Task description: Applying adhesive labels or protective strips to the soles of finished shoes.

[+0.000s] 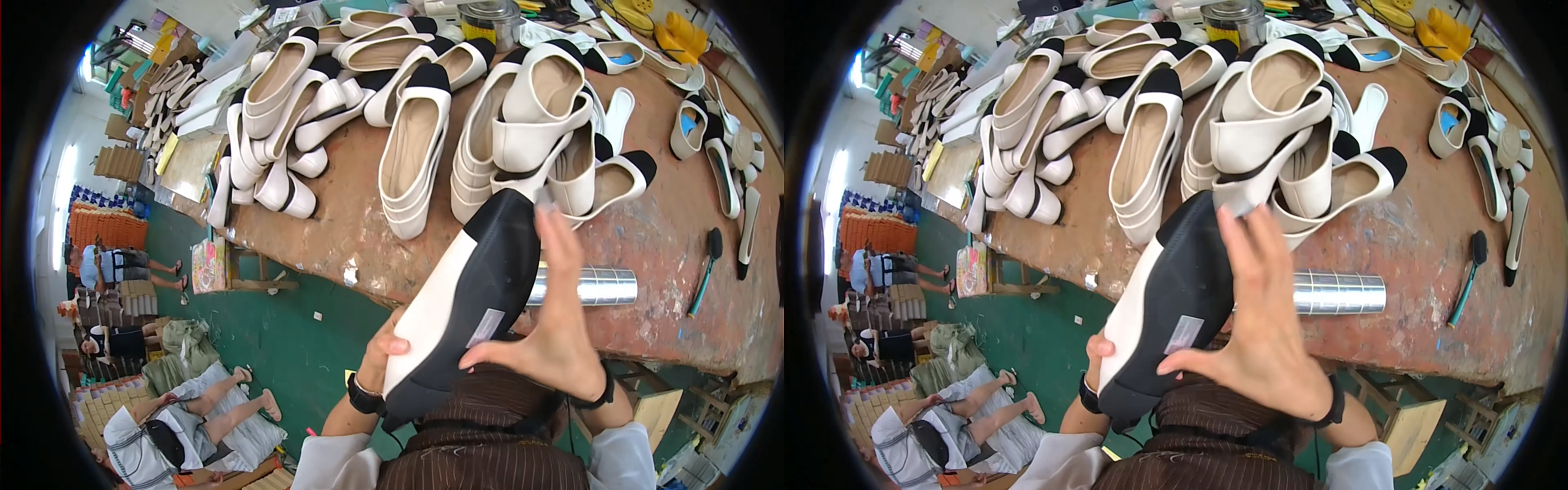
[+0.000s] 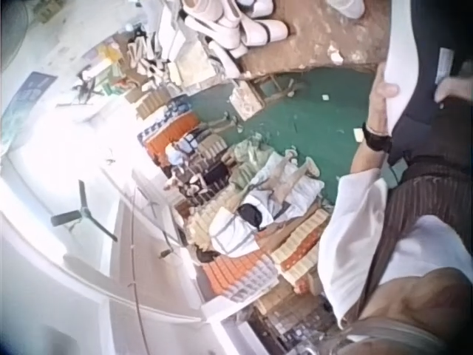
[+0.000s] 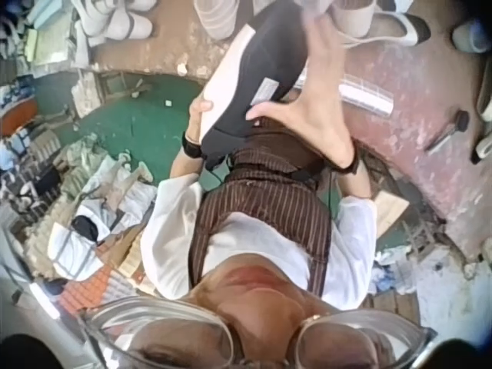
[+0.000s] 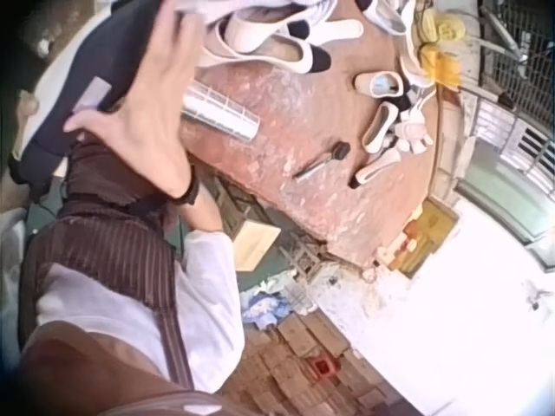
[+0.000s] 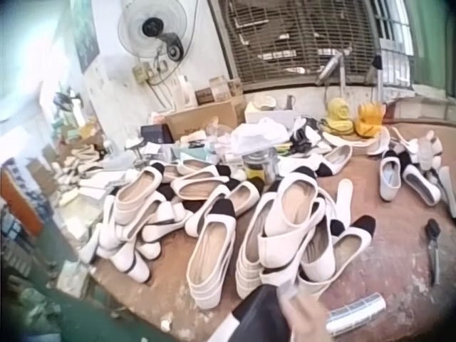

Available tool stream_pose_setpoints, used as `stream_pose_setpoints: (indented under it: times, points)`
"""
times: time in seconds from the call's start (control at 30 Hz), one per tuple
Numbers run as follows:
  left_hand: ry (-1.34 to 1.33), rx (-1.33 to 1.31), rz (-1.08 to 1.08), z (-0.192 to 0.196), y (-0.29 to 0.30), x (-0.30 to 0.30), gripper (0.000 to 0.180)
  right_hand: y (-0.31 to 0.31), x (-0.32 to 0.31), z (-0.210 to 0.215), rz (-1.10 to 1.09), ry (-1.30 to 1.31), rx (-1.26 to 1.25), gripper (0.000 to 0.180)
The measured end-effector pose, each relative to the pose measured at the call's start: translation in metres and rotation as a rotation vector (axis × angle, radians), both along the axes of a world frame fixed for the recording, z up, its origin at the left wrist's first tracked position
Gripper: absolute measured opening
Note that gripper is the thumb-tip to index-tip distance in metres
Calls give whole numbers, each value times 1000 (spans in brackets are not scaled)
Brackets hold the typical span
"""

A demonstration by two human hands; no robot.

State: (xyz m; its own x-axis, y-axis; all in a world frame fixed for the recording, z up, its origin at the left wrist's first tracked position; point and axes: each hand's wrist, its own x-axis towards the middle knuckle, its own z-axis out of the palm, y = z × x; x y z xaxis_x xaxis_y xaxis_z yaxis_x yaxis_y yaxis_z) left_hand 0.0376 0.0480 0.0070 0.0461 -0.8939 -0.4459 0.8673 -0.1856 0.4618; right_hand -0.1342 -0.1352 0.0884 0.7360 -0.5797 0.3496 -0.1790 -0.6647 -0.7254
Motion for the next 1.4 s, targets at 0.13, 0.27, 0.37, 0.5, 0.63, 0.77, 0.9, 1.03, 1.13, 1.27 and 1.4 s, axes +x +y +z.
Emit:
stream_pose_setpoints:
  times: [0.13,0.27,0.37,0.5,0.63,0.77,0.9,1.03,1.13,1.27,1.4]
  points:
    - [-184,7,200,45,10,27,63,-4,19,-22,-345,-140,62,123]
    - [-1211,-202,125,117,-18,121,36,-64,-51,-32,-729,-161,-293,55]
    - [-1927,-168,263,199,-60,188,37,-90,-110,-70,-483,-155,-381,52]
    - [-2357,-44,464,194,-97,338,24,-33,-104,-54,-549,-141,301,36]
    - [-2262,655,445,111,-126,365,30,-32,-112,-61,-408,-180,314,34]
    - [-2084,775,793,104,-138,333,35,-43,-119,-79,-426,-222,278,30]
    - [-2186,597,798,104,-174,323,47,-46,-123,-64,-483,-185,261,32]
    - [-2119,896,809,89,-68,331,54,-65,-84,-71,-126,-233,244,38]
    - [-2106,700,787,84,-114,327,52,-41,-90,-51,-234,-209,181,43]
    - [-2186,774,747,67,-96,329,52,-26,-85,-37,-276,-165,206,45]
    - [-2125,861,753,58,-81,319,51,-17,-88,-28,-341,-113,217,48]
